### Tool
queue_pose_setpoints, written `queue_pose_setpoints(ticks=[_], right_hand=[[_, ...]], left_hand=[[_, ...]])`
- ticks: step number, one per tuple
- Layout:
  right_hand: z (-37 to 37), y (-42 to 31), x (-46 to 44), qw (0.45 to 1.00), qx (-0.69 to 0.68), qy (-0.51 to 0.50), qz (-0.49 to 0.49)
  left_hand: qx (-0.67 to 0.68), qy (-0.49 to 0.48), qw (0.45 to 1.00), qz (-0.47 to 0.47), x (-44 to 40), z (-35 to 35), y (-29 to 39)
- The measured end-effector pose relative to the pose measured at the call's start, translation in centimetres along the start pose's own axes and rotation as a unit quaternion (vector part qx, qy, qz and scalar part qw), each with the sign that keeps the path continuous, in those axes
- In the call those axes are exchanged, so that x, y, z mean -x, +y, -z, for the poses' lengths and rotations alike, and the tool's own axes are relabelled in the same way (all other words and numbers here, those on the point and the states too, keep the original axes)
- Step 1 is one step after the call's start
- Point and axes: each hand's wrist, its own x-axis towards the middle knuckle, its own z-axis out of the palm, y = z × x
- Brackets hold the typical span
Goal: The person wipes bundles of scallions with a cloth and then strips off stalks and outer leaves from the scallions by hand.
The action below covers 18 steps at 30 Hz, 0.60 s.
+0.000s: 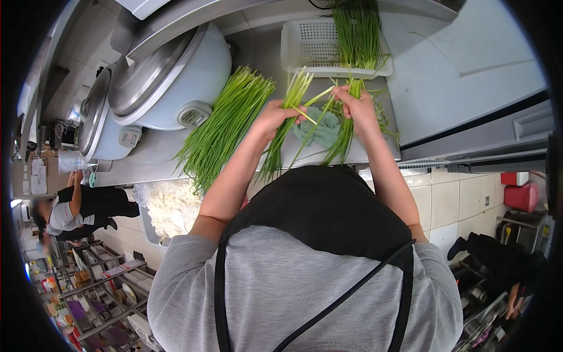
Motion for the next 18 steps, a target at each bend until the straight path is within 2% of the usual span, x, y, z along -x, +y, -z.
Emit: queue_pose_setpoints(ticks=[4, 7, 11, 13, 14, 16, 17, 18], right_hand=[[1.5, -0.9, -0.3, 0.999, -0.027, 0.023, 0.018], [2.3, -1.1, -0.9, 0.999, -0.051, 0.009, 0.012], [1.2, -0.3, -1.2, 0.993, -0.112, -0.024, 0.010], [0.8, 0.1, -1.2, 0.995, -0.096, 0.011, 0.030], [0.9, 0.3, -1.4, 0.995, -0.096, 0.013, 0.030], [1.1, 0.8, -1.8, 0.996, 0.046, 0.065, 0.040], [1.1, 1.1, -1.8, 0.996, 0.045, 0.065, 0.040], [0.9, 1.2, -1.7, 0.981, 0.134, 0.088, 0.110]], left_hand=[[-0.023, -0.006, 1.000, 0.009, 0.3, 1.0, 0.1], [0.002, 0.024, 0.999, 0.028, 0.3, 1.3, -0.2], [0.030, 0.010, 0.999, 0.021, 0.4, -1.5, -0.3], [0.023, -0.047, 0.999, 0.001, 0.1, -2.2, -1.0], [0.019, -0.037, 0.999, 0.018, -0.3, -2.0, -1.5], [0.001, -0.036, 0.999, 0.026, -0.5, -1.8, -1.5], [-0.016, -0.033, 0.999, 0.032, -0.6, -1.6, -1.4], [-0.017, -0.033, 0.999, 0.033, -0.7, -1.3, -1.4]])
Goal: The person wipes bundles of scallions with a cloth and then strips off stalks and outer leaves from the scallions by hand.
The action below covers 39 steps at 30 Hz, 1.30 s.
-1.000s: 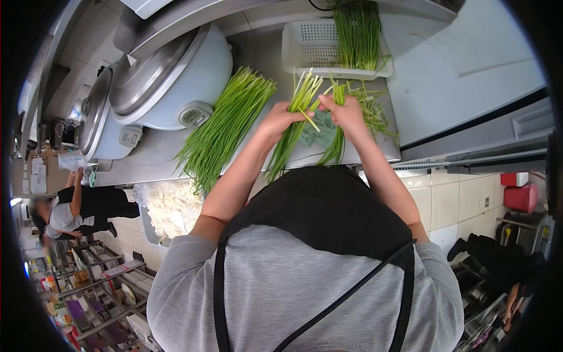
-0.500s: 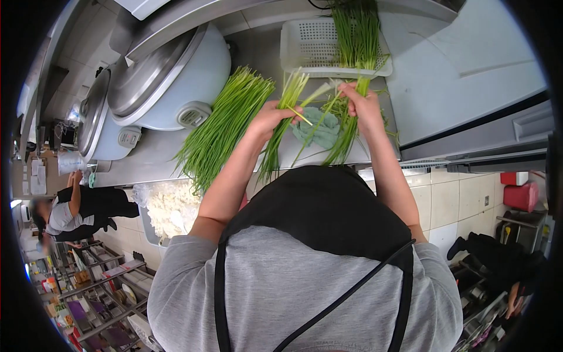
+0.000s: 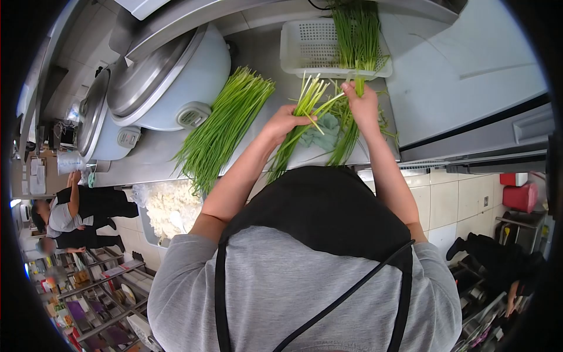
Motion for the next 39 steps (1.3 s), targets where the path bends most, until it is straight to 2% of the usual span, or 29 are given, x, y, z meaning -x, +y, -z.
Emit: queue_pose_setpoints(ticks=[1, 2, 4, 7, 11, 13, 14, 15, 18, 19, 20, 21, 23, 28, 30, 31, 33, 35, 37, 38, 39], right_hand=[[-0.1, 0.0, 0.2, 0.993, 0.085, 0.023, 0.074], [-0.2, 0.0, 0.4, 0.993, 0.085, 0.024, 0.074], [-0.3, -0.1, 0.6, 0.958, 0.236, 0.047, 0.159], [-0.4, 0.4, 0.8, 0.940, 0.265, 0.041, 0.210], [0.2, 1.8, 0.0, 0.939, 0.266, 0.046, 0.213], [1.4, 1.0, -0.6, 0.956, 0.249, 0.024, 0.151], [1.8, 0.6, -0.6, 0.960, 0.261, -0.019, 0.096], [1.6, 1.0, -0.5, 0.960, 0.261, -0.020, 0.097], [0.7, 1.5, -0.3, 0.977, 0.196, -0.032, 0.071], [0.2, 0.7, 0.1, 0.993, 0.057, -0.097, -0.042], [-0.3, 0.2, 0.4, 0.972, -0.084, -0.158, -0.155], [-0.7, 0.2, 0.6, 0.972, -0.083, -0.156, -0.156], [-1.3, 0.5, 0.8, 0.937, -0.206, -0.201, -0.199], [-2.1, -0.4, 1.0, 0.940, -0.217, -0.217, -0.152], [-2.6, -0.7, 1.0, 0.965, -0.215, -0.087, -0.121], [-2.7, -0.7, 0.9, 0.965, -0.215, -0.088, -0.121], [-2.4, -0.6, 0.6, 0.933, -0.343, -0.004, -0.107], [-1.8, -0.8, 0.8, 0.940, -0.315, -0.026, -0.132], [-2.1, -1.2, 1.2, 0.978, -0.073, -0.154, -0.118], [-2.8, -1.4, 1.7, 0.978, -0.014, -0.201, -0.050], [-3.2, -0.5, 1.6, 0.978, -0.014, -0.200, -0.050]], left_hand=[[0.002, -0.001, 1.000, 0.008, -0.1, 0.4, 0.0], [0.005, -0.003, 1.000, 0.017, -0.2, 0.7, 0.0], [0.028, 0.000, 0.999, 0.023, 0.0, 1.7, 0.5], [0.065, 0.010, 0.998, 0.021, 0.5, 2.4, 1.5], [0.069, 0.024, 0.997, 0.031, 1.0, 4.3, 2.0], [0.073, 0.034, 0.996, 0.035, 1.0, 4.8, 1.8], [0.085, 0.050, 0.995, 0.027, 0.9, 4.8, 1.6], [0.097, 0.064, 0.993, 0.018, 0.8, 4.8, 1.4], [0.123, 0.054, 0.991, 0.002, 0.2, 3.7, 1.1], [0.123, 0.054, 0.991, 0.002, 0.7, 2.7, 2.0], [0.089, 0.054, 0.994, 0.024, 1.4, 1.6, 3.2], [0.055, 0.052, 0.996, 0.046, 1.7, 0.6, 3.8], [0.071, 0.028, 0.997, 0.021, -0.1, 0.8, 1.2], [0.078, 0.010, 0.997, 0.017, -0.5, 0.3, 0.4], [0.097, 0.016, 0.995, 0.013, -0.5, 0.4, 0.6], [0.100, 0.028, 0.995, 0.013, -0.5, 0.6, 0.7], [0.103, 0.041, 0.994, 0.012, -0.8, 1.1, 0.7], [0.078, 0.056, 0.995, 0.013, -1.3, 1.9, 0.1], [0.085, 0.062, 0.994, 0.003, -1.6, 2.0, -0.1], [0.091, 0.067, 0.994, -0.007, -1.7, 1.9, -0.2], [0.091, 0.066, 0.994, -0.007, -1.7, 2.0, -0.2]])
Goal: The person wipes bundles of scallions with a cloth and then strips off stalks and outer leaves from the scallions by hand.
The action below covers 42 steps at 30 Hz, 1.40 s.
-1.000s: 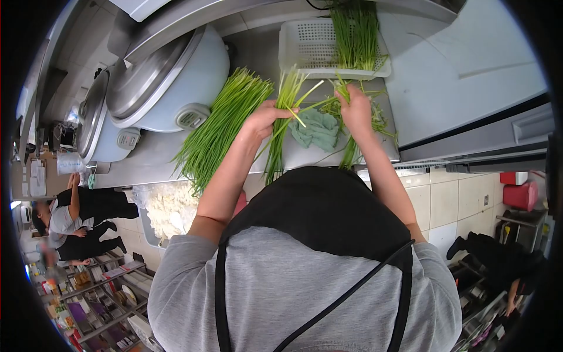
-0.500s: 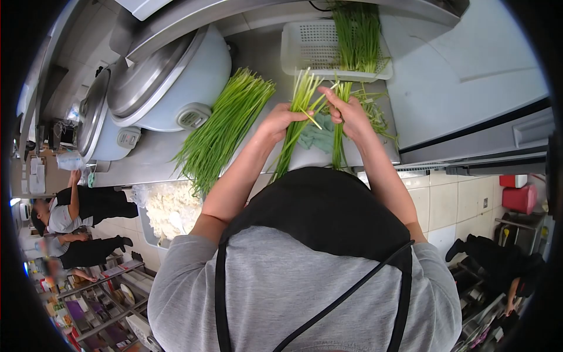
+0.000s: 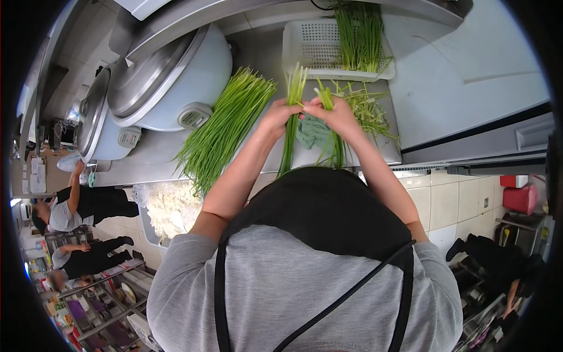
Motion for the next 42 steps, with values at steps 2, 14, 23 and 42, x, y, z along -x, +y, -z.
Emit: queue_pose_setpoints(ticks=[2, 14, 23, 42], right_hand=[[-0.6, 2.6, -0.9, 0.990, 0.070, 0.038, 0.113], [2.2, -2.0, 1.0, 0.993, -0.109, -0.004, -0.053], [5.6, -0.7, 0.6, 0.934, -0.302, 0.191, 0.004], [4.5, -1.6, 1.4, 0.928, -0.254, 0.269, 0.051]], left_hand=[[-0.005, -0.021, 1.000, -0.002, -0.1, 0.1, 0.1], [0.055, 0.092, 0.994, 0.033, -2.0, 3.5, -0.3], [0.034, 0.106, 0.992, 0.064, -2.3, 4.5, -1.1], [0.013, 0.016, 1.000, 0.022, 0.4, 1.0, 1.2]])
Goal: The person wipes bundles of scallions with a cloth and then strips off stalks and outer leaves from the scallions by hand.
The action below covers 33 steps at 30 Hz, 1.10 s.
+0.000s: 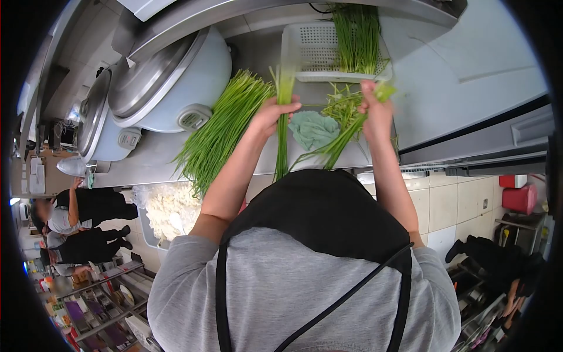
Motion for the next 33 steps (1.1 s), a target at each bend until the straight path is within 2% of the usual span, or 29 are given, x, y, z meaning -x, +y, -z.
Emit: queue_pose_setpoints(ticks=[1, 3, 4, 6, 8, 10, 13, 17, 19, 20, 22, 23, 25, 28, 29, 31, 33], right_hand=[[-0.9, 0.1, 0.5, 0.994, 0.076, -0.067, -0.025], [-2.9, 1.1, 1.7, 0.978, 0.142, -0.131, -0.078], [-3.5, 1.8, 2.0, 0.978, 0.141, -0.131, -0.078], [-4.3, 2.8, 2.4, 0.962, 0.188, -0.199, 0.001], [-4.2, 2.5, 2.3, 0.968, 0.167, -0.188, -0.019], [-3.6, 2.0, 2.0, 0.973, 0.113, -0.176, -0.101], [-3.1, 2.7, 1.5, 0.973, 0.050, -0.192, -0.122], [-3.0, 3.2, 1.3, 0.971, 0.035, -0.206, -0.116], [-3.0, 3.2, 1.2, 0.969, 0.063, -0.206, -0.117], [-3.1, 3.1, 1.3, 0.969, 0.064, -0.206, -0.118], [-3.7, 2.5, 1.4, 0.990, -0.001, -0.117, -0.078], [-3.8, 2.2, 1.3, 0.990, -0.001, -0.117, -0.078], [-3.9, 1.7, 1.0, 0.990, -0.122, -0.030, -0.058], [-3.4, 0.7, 1.2, 0.989, -0.131, -0.057, -0.038], [-3.3, 0.9, 1.2, 0.989, -0.131, -0.057, -0.038], [-3.3, 1.5, 1.4, 0.988, 0.071, -0.125, -0.051], [-3.5, 2.7, 1.6, 0.979, 0.106, -0.157, -0.078]], left_hand=[[-0.028, -0.027, 0.999, -0.028, 0.3, -0.8, 0.1], [-0.093, -0.046, 0.992, -0.070, 1.8, -3.0, 1.0], [-0.094, -0.047, 0.992, -0.070, 1.7, -3.4, 0.9], [-0.090, -0.107, 0.988, -0.059, 1.8, -3.8, 0.8], [-0.087, -0.112, 0.988, -0.058, 2.3, -3.7, 1.2], [-0.018, -0.101, 0.995, -0.014, 2.9, -3.3, 1.6], [-0.010, -0.078, 0.997, -0.018, 2.9, -2.9, 1.6], [-0.040, -0.071, 0.996, -0.042, 2.6, -2.7, 1.2], [-0.082, -0.069, 0.990, -0.088, 2.5, -2.8, 0.9], [-0.081, -0.069, 0.990, -0.088, 2.4, -2.7, 0.8], [-0.058, -0.061, 0.995, -0.047, 2.2, -2.5, 0.8], [-0.058, -0.061, 0.995, -0.047, 2.2, -2.4, 0.9], [-0.057, -0.045, 0.997, -0.024, 2.2, -2.1, 1.1], [-0.067, -0.040, 0.997, -0.015, 1.6, -1.4, 0.8], [-0.067, -0.040, 0.997, -0.014, 1.6, -1.4, 0.8], [-0.077, -0.031, 0.997, -0.005, 2.0, -2.0, 1.0], [-0.075, -0.053, 0.996, -0.016, 2.1, -2.5, 0.7]])
